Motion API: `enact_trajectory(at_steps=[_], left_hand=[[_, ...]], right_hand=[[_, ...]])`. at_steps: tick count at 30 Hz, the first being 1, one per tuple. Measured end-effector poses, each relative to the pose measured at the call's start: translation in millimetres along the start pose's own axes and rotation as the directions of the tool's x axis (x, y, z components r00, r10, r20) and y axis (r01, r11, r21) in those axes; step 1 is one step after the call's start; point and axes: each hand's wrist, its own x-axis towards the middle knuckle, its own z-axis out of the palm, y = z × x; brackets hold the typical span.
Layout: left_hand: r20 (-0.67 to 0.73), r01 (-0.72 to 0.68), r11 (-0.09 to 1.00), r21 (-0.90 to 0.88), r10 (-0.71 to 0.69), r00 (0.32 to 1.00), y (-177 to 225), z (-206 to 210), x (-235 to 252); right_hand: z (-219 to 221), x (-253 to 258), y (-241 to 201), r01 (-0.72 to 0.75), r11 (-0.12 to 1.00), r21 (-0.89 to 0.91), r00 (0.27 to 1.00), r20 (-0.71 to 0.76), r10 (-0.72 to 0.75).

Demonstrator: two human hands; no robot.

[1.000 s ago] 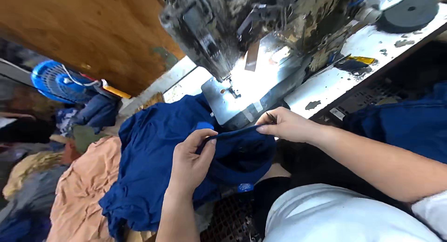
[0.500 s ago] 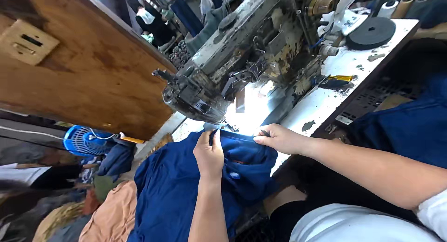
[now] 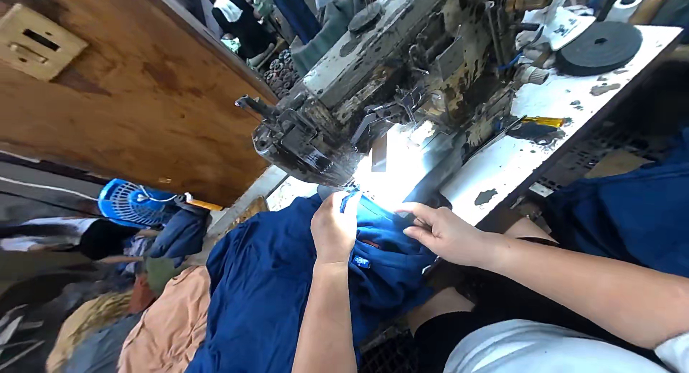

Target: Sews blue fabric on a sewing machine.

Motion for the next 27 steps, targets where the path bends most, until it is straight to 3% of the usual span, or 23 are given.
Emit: enact_trajectory(at_steps=[2,5,9,11,15,22,27], left_hand=[[0.12,0.062,0.997,0.04,-0.066,0.991,3,-7,2],[0.319,0.266,0.961,0.073,-0.275,0.907,17,-22,11],[0.358,0.355,0.926,0.131,-0.378,0.854,28,-23,25],[0.298,0.292,0.945,0.148,-0.324,0.898,21,-11,33],[0.166,0.016,0.995,0.103,-0.033,0.985,-5,17,48],[0.049,-0.105,0.993,0.055,0.102,0.994,-15,26,46],[0.058,-0.155,0.985,0.069,0.151,0.987,-21,28,44]], right_hand=[[5,-8,-3,0.083,0.996,-0.019,0.997,-0.001,-0.083],[5,-17,-8,0.077,0.997,-0.003,0.996,0.048,-0.076],[0,-17,-8,0.017,0.994,0.104,0.998,0.054,-0.023],[-2,-12,-8,-0.003,0.992,0.128,1.0,0.021,0.001],[2,5,-3,0.037,0.994,0.105,0.999,-0.044,-0.033],[12,-2,4,0.133,0.991,0.027,0.985,-0.112,-0.13],[14,-1,2,0.146,0.988,0.053,0.982,-0.125,-0.138]])
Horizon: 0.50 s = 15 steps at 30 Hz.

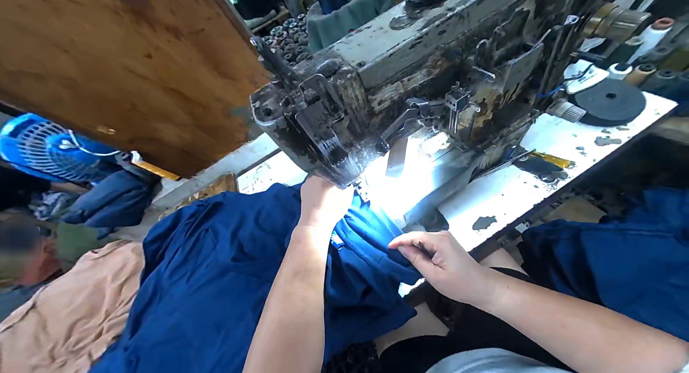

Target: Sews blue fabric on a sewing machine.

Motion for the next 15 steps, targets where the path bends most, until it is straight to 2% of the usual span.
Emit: enact_trajectory(at_steps=[9,12,15], left_hand=[[-0.04,-0.041,0.999,-0.017,0.04,0.998,0,0,1],[-0.021,0.023,0.999,-0.031,-0.023,1.0,12,-11,2],[-0.012,0.028,1.0,-0.002,-0.028,1.0,6,-2,0]], right_hand=[[0,1,-5,-0.028,1.0,-0.005,1.0,0.005,0.028],[-2,0,-5,-0.034,0.999,-0.012,0.999,0.001,0.034],[-4,-1,-5,-0.034,0.999,-0.016,0.999,0.006,0.034]])
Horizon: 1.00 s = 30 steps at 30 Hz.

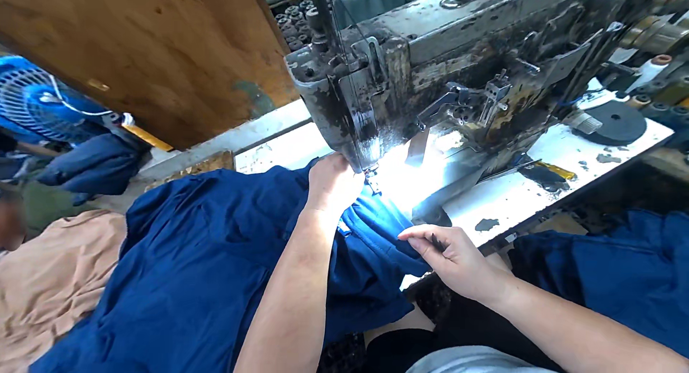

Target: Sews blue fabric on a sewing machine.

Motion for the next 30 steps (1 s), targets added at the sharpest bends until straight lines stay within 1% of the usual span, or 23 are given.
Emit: enact_trajectory(at_steps=[2,6,10,12,16,19,23,25,27,29,30], left_hand=[[-0.014,-0.019,1.0,0.011,0.019,1.0,-2,2,0],[0.07,0.037,0.999,0.022,-0.038,0.997,2,-4,0],[0.016,-0.021,1.0,0.003,0.021,1.0,-4,-1,1],[0.034,-0.014,1.0,-0.01,0.014,0.999,-5,-1,1],[0.021,0.011,1.0,-0.011,-0.011,1.0,-2,-1,1],[0.046,0.01,1.0,0.0,-0.01,0.999,-1,-5,1],[0.031,0.028,1.0,0.003,-0.028,0.999,1,-2,-1],[0.032,0.017,1.0,0.02,-0.018,0.999,-2,-2,-1],[0.072,0.008,0.999,0.033,-0.01,0.997,-3,-3,3],[0.113,0.041,0.999,0.016,-0.042,0.993,-8,-1,9],[0.08,0.05,0.999,-0.003,-0.049,0.996,-19,9,11]], right_hand=[[1,0,1,0.001,1.0,-0.011,1.0,-0.005,-0.001],[4,0,2,0.015,1.0,-0.012,1.0,-0.007,-0.015],[6,-1,3,0.022,1.0,-0.018,1.0,-0.004,-0.022],[7,-3,5,0.03,0.999,-0.012,1.0,-0.007,-0.03],[5,-3,3,0.043,0.999,-0.012,0.999,0.002,-0.043],[4,-1,3,0.041,0.999,-0.022,0.999,0.006,-0.041],[0,-4,3,0.05,0.998,-0.027,0.999,0.013,-0.05],[0,-3,6,0.056,0.998,-0.036,0.998,0.011,-0.055],[1,1,10,0.054,0.998,-0.044,0.999,0.006,-0.053],[3,10,13,0.043,0.998,-0.037,0.999,0.007,-0.043],[4,15,14,0.037,0.999,-0.029,0.999,0.004,-0.037]])
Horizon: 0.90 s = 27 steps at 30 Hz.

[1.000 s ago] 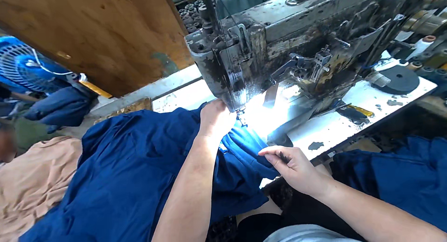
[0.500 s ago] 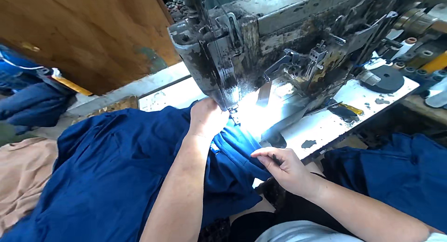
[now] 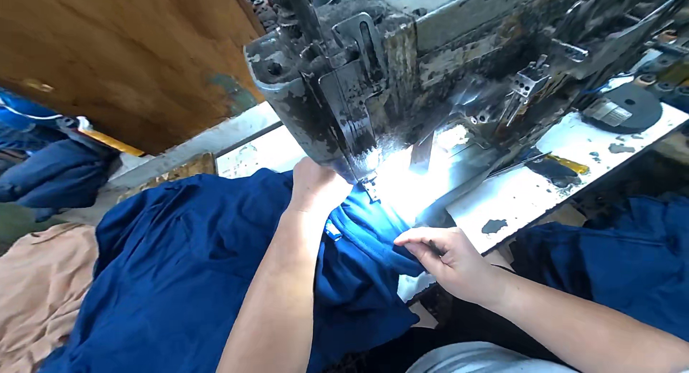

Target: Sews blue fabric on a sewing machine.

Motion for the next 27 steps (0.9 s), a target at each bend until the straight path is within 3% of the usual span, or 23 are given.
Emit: enact_trajectory(at_steps=[3,8,12,15,16,17,19,21,22,24,27], left_hand=[[-0.132,-0.047,0.992,-0.114,0.031,0.991,-38,34,8],[-0.133,-0.103,0.993,-0.05,0.096,0.987,-29,10,17],[-0.007,-0.078,0.991,-0.111,0.078,0.997,24,-55,-40],[0.134,-0.158,0.935,-0.318,0.209,0.969,45,-55,-103],[0.109,-0.187,0.92,-0.345,0.237,0.965,46,-54,-116],[0.047,-0.223,0.899,-0.376,0.259,0.965,48,-56,-126],[-0.075,-0.289,0.82,-0.493,0.291,0.954,61,-76,-134],[-0.174,-0.34,0.745,-0.573,0.295,0.94,80,-87,-133],[-0.182,-0.35,0.764,-0.541,0.301,0.936,84,-84,-132],[-0.142,-0.39,0.871,-0.299,0.364,0.921,78,-60,-129],[-0.171,-0.447,0.894,-0.021,0.437,0.883,57,-34,-135]], right_hand=[[4,14,0,-0.008,1.0,0.018,1.0,-0.012,0.008],[5,16,-5,-0.079,0.995,0.062,0.997,0.003,0.079],[-4,-11,-23,-0.225,0.959,0.171,0.974,0.081,0.214],[-17,-15,-30,-0.316,0.935,0.163,0.942,0.175,0.288],[-20,-13,-32,-0.304,0.945,0.116,0.938,0.209,0.276],[-22,-10,-34,-0.243,0.969,0.042,0.946,0.232,0.227],[-23,-6,-41,0.036,0.988,-0.152,0.965,0.264,0.006],[-24,-5,-47,0.326,0.915,-0.239,0.92,0.303,-0.248],[-27,-5,-49,0.41,0.882,-0.233,0.888,0.322,-0.328],[-36,-12,-50,0.479,0.851,-0.215,0.856,0.329,-0.399],[-49,-38,-38,0.41,0.873,-0.264,0.896,0.298,-0.33]])
